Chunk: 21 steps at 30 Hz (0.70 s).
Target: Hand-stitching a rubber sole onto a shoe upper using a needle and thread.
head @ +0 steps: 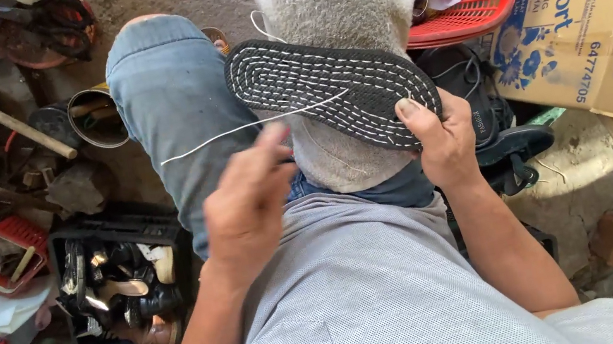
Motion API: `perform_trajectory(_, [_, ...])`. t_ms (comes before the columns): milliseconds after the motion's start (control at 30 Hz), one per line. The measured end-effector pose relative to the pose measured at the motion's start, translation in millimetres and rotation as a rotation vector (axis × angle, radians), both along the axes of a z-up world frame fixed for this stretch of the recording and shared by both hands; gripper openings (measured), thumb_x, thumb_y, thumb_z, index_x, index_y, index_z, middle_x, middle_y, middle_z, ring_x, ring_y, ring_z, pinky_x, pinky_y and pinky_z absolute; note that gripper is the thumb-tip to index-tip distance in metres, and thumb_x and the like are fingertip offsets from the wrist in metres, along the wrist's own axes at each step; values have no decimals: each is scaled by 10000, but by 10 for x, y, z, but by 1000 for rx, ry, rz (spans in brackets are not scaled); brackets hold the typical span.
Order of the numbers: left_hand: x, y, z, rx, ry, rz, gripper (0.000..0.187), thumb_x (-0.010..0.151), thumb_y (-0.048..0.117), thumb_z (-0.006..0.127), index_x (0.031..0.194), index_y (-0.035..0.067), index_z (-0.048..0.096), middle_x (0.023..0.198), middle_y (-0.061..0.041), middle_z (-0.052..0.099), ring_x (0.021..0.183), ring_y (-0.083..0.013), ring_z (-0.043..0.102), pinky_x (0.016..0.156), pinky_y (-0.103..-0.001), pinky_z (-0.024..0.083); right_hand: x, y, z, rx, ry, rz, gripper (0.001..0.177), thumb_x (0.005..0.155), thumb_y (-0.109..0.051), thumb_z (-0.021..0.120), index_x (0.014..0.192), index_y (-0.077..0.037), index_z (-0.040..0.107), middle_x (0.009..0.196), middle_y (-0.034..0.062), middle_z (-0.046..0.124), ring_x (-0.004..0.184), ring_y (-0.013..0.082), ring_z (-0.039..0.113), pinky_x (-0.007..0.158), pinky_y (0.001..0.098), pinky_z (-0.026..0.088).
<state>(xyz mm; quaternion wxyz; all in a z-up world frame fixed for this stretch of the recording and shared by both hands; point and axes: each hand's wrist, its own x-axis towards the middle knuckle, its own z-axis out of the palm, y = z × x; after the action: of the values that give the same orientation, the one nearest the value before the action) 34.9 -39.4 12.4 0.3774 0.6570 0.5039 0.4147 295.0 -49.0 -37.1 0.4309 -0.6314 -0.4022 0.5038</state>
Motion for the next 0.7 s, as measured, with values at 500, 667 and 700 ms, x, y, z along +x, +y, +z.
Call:
perform_trajectory(500, [249, -37, -118, 26, 292, -137, 370, 1020, 112, 629, 1358, 241, 710, 851, -28, 644, 560, -235, 644, 537, -304, 542, 122, -180, -226, 52, -100, 44, 340, 1016, -127, 628, 693, -24, 611, 579, 106, 562, 527, 102, 579, 478, 241, 443])
perform_trajectory(667, [254, -21, -63, 0, 280, -136, 358, 1031, 120, 611, 1361, 224, 706, 845, -47, 643, 552, -270, 644, 533, -330, 545, 114, -176, -233, 55, -103, 47, 350, 1012, -125, 629, 676, -33, 594, 616, 105, 576, 547, 107, 592, 490, 254, 453])
perform_trajectory(700, [256, -9, -38, -17, 273, -139, 360, 1033, 114, 606, 1362, 220, 704, 837, -46, 643, 547, -267, 643, 531, -327, 543, 96, -160, -199, 55, -122, 53, 366, 1022, -140, 623, 670, -45, 589, 596, 91, 566, 536, 92, 576, 487, 239, 444])
